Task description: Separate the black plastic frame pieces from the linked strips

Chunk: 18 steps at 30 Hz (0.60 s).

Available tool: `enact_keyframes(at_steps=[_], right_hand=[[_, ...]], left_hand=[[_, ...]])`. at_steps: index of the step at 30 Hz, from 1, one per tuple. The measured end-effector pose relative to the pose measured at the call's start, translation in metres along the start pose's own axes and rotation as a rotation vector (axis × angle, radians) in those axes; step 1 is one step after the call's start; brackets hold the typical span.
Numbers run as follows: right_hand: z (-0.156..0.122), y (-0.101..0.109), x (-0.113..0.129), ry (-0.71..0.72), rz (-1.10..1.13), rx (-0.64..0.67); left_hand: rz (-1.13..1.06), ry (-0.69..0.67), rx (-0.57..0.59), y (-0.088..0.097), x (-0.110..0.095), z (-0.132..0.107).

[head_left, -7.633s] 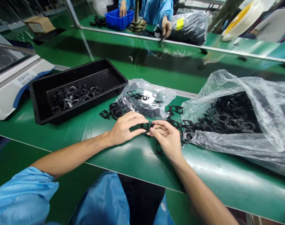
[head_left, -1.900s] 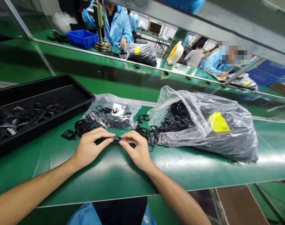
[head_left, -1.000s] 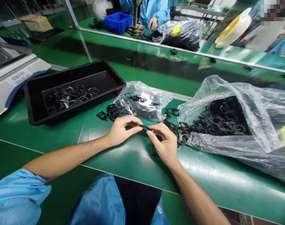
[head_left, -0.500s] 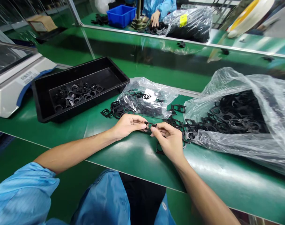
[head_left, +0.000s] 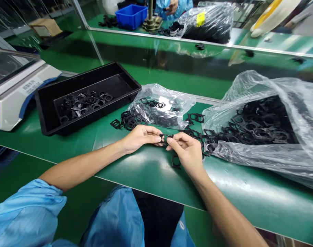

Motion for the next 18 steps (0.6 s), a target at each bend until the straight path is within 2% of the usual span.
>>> enact_keyframes(at_steps=[5,8,12,18], right_hand=[[0.0,0.0,0.0,0.0,0.022,0.015],[0.001,0.0,-0.004,0.013,0.028,0.039],[0.002,0.002,-0.007,0.089,-0.046,0.03],[0.002,0.002,-0.006,0.123,-0.053,-0.005]], left_hand=[[0.157,-0.035,0.118,0.005,-0.008,-0.001],[0.256,-0.131,0.185,0.005,-0.013,-0.002],[0.368,-0.324,0.131,0.004,-0.012,-0.003],[0.295,-0.302,0.066,0.004,-0.007,-0.002]])
Point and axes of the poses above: each hand's wrist, its own z-axis towards the middle knuckle, its own y-axis out of the back of the hand, x = y × z, the point moved 1 cm from there along z, towards the middle knuckle, and after that the axes turned 12 degrees about -x, right-handed, at the moved point
